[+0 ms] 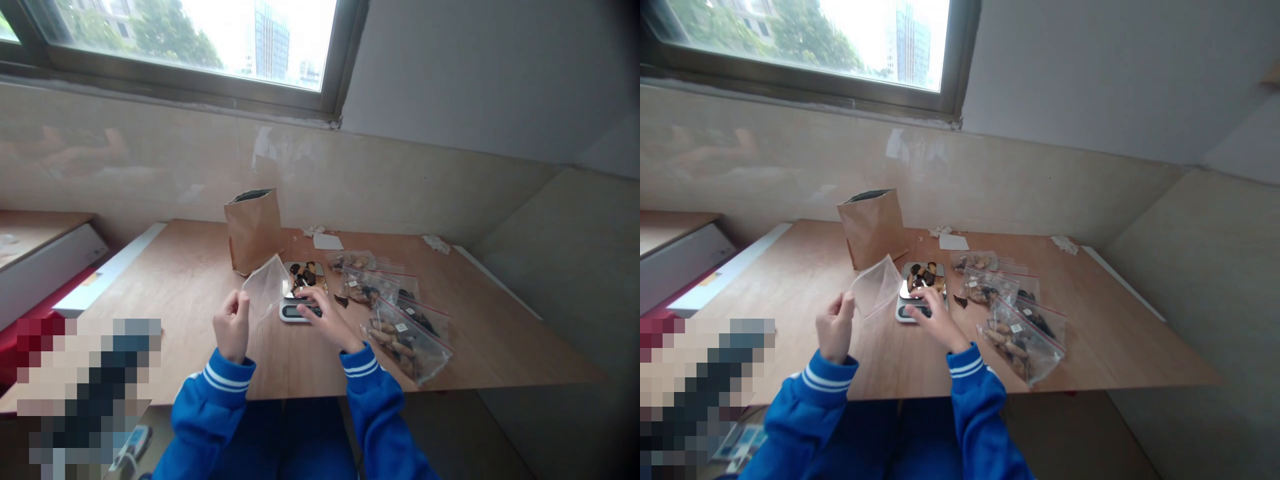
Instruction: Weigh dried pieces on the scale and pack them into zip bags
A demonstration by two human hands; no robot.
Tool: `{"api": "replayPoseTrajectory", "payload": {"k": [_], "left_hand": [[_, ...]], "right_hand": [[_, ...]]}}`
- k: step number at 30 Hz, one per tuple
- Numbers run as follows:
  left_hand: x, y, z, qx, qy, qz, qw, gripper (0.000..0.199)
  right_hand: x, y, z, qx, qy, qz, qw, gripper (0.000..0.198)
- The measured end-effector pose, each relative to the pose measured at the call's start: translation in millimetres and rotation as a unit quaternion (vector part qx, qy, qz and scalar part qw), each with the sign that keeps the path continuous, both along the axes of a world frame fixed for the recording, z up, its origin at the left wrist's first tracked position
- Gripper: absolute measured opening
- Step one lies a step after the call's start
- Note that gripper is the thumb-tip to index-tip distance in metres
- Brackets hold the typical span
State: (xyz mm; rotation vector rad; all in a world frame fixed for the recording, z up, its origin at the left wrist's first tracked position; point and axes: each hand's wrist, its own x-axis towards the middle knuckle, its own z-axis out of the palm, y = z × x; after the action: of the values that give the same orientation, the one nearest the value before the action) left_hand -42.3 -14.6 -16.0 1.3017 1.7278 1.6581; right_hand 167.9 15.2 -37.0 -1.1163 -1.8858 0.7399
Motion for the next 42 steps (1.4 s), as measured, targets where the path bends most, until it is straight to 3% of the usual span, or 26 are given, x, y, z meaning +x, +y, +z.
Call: {"api": "replayPoseTrajectory", "payload": {"k": [2,5,9,13,21,29,33,37,39,42], "left_hand": [[3.1,13.8,-0.6,0.001,0.003,0.011,1.0,0.038],[9.1,32.2,-12.5,0.005,0.013,0.014,1.0,0.038],[17.6,44.0,-40.5,0.056,0.046,0.048,0.996,0.038],[20.4,43.9,-60.7,0.085,0.081,0.033,0.993,0.037],[19.9,42.0,-64.4,0.103,0.099,0.004,0.99,0.035],[18.8,42.6,-68.2,0.112,0.105,-0.018,0.988,0.035],[18.8,42.7,-69.0,0.107,0.099,-0.028,0.989,0.035],[19.1,43.0,-67.8,0.109,0.097,-0.033,0.989,0.034],[19.4,43.4,-66.7,0.119,0.101,-0.034,0.987,0.034],[19.8,44.1,-65.7,0.139,0.115,-0.032,0.983,0.035]], "right_hand": [[9.1,17.1,-5.6,0.065,-0.028,-0.106,0.992,0.034],[12.3,41.6,-21.9,0.073,-0.115,-0.196,0.971,0.045],[0.4,56.3,-41.2,0.046,-0.198,-0.21,0.956,0.065],[-9.3,55.9,-46.4,0.076,-0.216,-0.222,0.948,0.056],[-12.1,54.6,-43.6,0.129,-0.286,-0.241,0.918,0.033],[-12.8,63.4,-37.7,0.165,-0.312,-0.175,0.919,0.019],[-9.4,68.0,-31.6,0.122,-0.258,-0.183,0.941,0.02],[-21.5,66.2,-7.2,0.051,-0.091,-0.203,0.974,0.019],[-36.6,60.8,12.4,-0.013,0.013,-0.175,0.984,0.022],[-63.9,50.5,42.8,-0.156,0.096,-0.061,0.981,0.028]]}}
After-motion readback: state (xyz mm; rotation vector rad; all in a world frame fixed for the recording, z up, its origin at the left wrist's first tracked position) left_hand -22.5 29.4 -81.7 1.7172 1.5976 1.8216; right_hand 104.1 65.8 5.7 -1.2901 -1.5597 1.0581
